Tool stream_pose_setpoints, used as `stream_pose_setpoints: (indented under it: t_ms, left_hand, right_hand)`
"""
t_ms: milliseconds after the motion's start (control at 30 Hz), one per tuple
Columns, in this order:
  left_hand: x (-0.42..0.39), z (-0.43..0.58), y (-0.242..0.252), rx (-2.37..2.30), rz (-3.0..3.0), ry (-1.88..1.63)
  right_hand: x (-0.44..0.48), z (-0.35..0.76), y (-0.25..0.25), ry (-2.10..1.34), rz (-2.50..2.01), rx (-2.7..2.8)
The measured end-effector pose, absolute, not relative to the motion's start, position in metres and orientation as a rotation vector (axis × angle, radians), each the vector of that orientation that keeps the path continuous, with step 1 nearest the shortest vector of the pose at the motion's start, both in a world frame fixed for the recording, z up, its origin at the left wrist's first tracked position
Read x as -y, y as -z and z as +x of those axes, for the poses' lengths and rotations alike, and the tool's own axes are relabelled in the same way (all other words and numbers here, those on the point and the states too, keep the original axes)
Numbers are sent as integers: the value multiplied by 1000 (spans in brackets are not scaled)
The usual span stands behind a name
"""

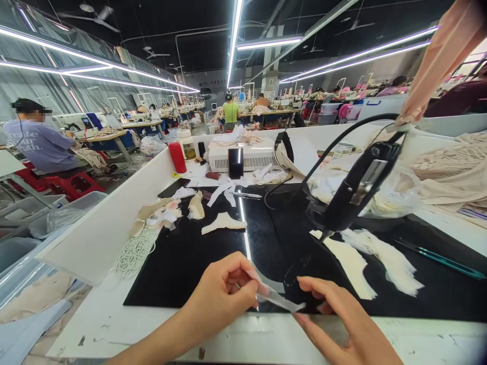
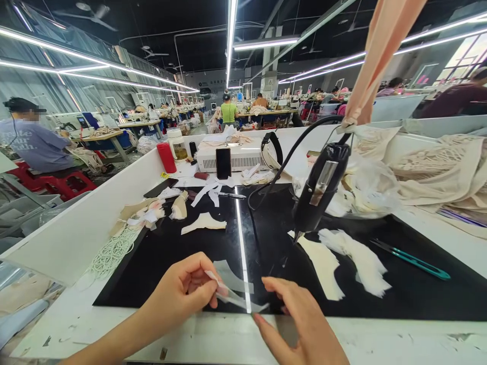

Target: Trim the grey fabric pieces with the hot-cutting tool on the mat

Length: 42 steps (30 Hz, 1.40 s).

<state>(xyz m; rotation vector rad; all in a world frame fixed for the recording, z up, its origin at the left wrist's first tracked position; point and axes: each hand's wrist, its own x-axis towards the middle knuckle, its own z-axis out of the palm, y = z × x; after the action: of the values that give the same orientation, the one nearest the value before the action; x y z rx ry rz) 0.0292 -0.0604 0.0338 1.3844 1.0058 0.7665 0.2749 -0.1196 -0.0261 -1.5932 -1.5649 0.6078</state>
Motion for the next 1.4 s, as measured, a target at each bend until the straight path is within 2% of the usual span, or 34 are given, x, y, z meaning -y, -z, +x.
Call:
stream_pose_setpoints:
  t_ms: [100, 233, 433, 667, 767, 900, 1133, 1400]
  left_hand:
    - [65, 34, -42, -1039, 1605, -658]
    - [64, 41, -48, -1066, 1774, -621]
    - [56, 44, -34, -1007, 1509, -777]
    - [56, 42, -23, -850, 1065, -682]
    - [56, 40, -26, -867, 1003, -670]
    - [55, 35, -28, -893, 1016, -615]
    - [47, 30, -27, -903, 1063, -563]
    - [36, 22, -10, -1006, 1201, -652]
  right_hand:
    - [115, 267, 20, -598, -1461, 1669]
    - [108, 243, 4, -848, -1383, 1613]
    - [105, 230, -11, -1154, -1454, 1132]
    - [112, 231, 3, -1171, -1438, 1119]
    - [113, 240, 11, -1035, -1524, 1142]
    - [115, 244, 11, -783, -1535, 1188]
    - [112, 223, 20, -1000, -1455, 1375]
    - [85, 233, 18, -815, -1493, 1555]
